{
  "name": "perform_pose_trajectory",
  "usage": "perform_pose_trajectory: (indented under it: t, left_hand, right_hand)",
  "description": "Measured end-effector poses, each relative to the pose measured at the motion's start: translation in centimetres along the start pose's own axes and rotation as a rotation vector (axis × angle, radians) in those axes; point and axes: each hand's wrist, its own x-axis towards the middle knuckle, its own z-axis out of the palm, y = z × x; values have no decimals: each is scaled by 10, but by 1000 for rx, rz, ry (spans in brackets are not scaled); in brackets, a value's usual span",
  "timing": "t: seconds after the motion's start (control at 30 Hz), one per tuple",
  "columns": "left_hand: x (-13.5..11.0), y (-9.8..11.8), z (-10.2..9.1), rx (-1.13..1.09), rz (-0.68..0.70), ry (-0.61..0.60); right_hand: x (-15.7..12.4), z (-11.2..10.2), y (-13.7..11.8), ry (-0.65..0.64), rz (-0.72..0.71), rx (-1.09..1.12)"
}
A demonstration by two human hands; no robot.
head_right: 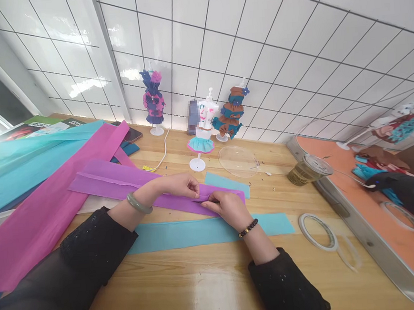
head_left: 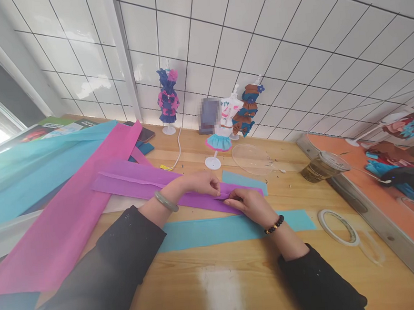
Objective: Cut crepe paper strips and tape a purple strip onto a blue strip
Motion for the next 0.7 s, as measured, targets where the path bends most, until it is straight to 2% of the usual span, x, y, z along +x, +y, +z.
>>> perform_pose_trajectory:
  t: [0.7]
  left_hand:
    - [-4, 7, -2, -33, -28, 0]
  right_hand:
    - [-2, 1, -3, 18, 0, -29]
